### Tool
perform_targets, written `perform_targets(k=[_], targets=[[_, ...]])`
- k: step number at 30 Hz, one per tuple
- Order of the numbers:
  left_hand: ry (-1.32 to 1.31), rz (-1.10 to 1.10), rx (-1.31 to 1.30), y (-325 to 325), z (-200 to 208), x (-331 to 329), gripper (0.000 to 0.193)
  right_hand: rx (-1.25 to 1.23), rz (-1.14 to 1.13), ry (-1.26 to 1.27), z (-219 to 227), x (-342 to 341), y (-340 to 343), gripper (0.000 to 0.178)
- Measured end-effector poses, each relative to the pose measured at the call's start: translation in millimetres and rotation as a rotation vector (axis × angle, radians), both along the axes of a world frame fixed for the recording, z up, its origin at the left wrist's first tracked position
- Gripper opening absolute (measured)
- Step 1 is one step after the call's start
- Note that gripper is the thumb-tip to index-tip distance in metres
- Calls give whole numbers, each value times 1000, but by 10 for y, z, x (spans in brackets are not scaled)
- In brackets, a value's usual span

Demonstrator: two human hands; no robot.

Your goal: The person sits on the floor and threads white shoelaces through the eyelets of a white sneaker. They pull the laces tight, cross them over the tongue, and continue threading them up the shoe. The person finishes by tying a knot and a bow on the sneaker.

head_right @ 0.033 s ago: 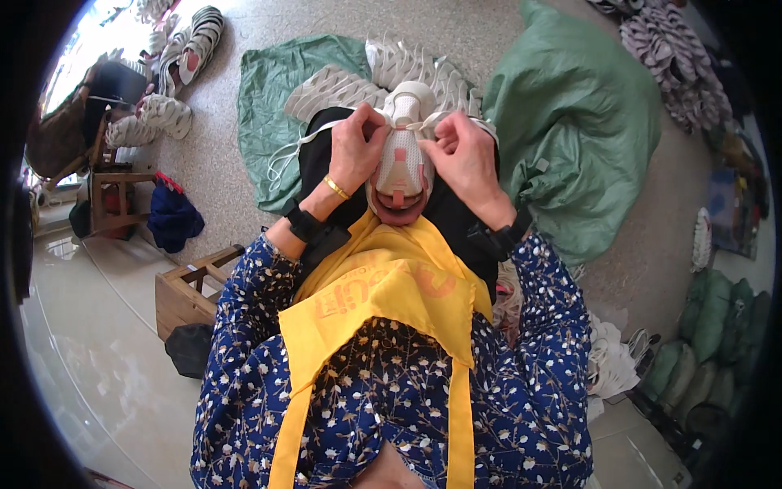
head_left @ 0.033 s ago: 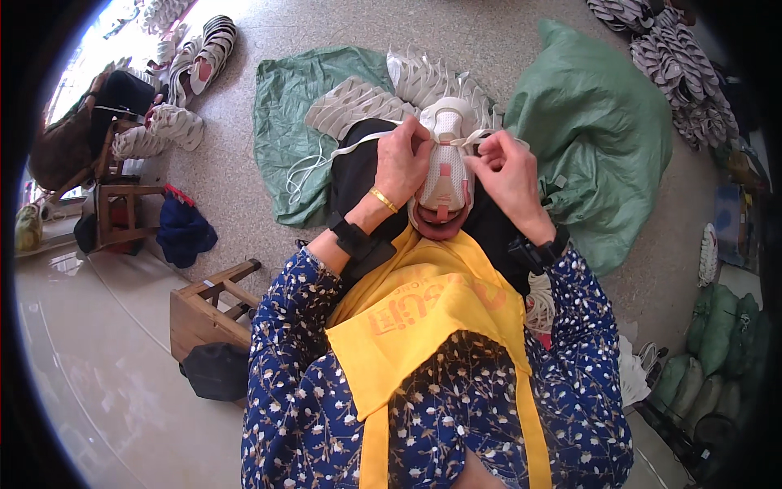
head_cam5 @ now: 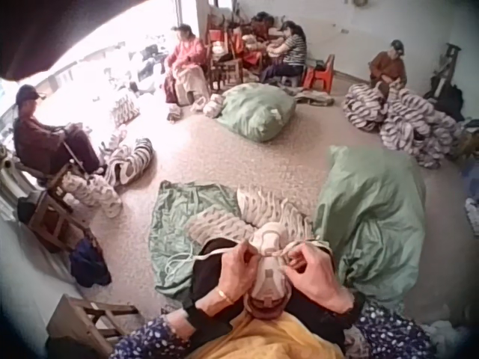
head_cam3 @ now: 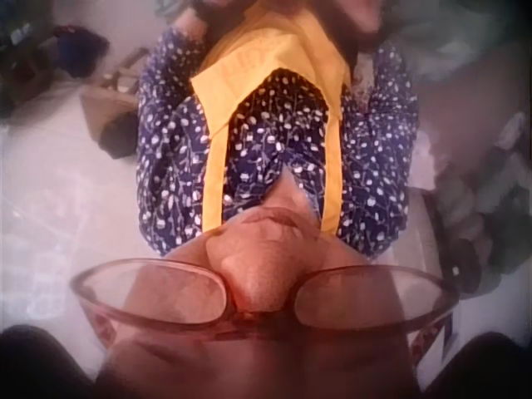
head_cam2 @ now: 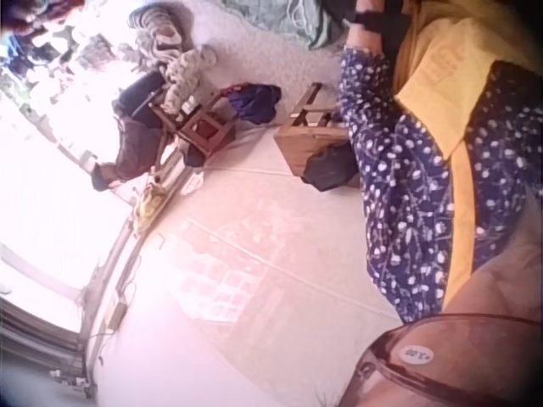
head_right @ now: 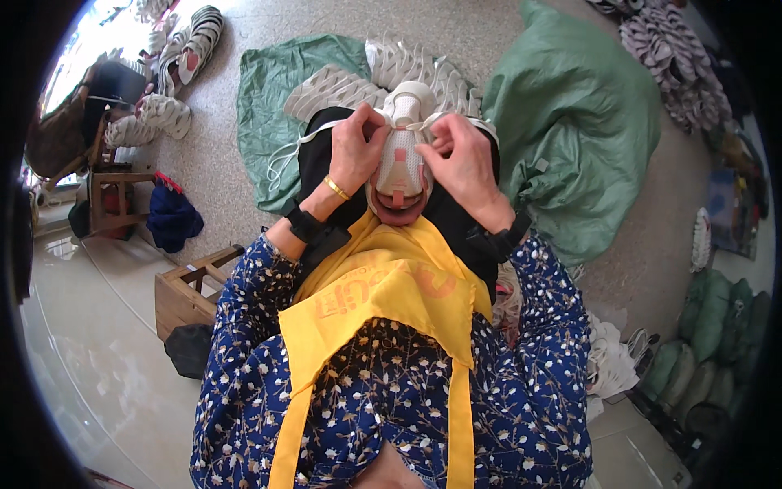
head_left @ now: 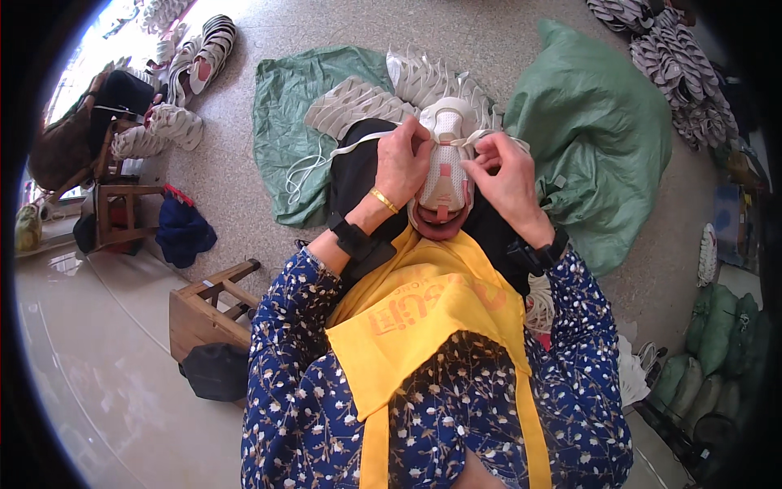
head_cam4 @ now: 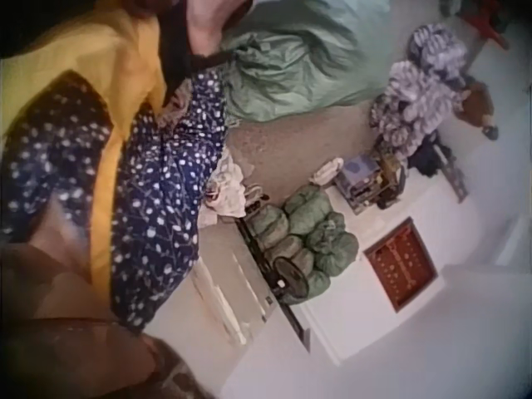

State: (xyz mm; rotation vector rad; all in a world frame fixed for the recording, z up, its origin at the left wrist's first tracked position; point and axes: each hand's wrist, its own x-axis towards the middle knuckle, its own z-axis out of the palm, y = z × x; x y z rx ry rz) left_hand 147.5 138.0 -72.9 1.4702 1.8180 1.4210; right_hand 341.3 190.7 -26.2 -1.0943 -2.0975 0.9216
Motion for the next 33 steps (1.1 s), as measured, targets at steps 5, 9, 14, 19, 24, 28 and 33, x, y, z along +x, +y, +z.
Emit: perform_targets(k=[5,9,14,19,24,28,33], targets=[[-19,23,8,-14,31,43,11,82,66,-43,1,-36,4,37],[-39,34,1,-27,43,53,12,61,31,-142,-66,-59,26,31],[-57,49,44,-28,22,90,13,142,0,-269,-130,-155,43,23],[6,-3,16,-34,86,138,31,131,11,-249,-176,-151,79,20],[174,17,39,39,32,231,47,140,78,-216,-144,-152,159,18],[176,19,0,44,20,276,47,130,130,-210,-94,-128,219,16],[159,2,9,33,40,273,45,65,124,-178,-103,-117,243,13]])
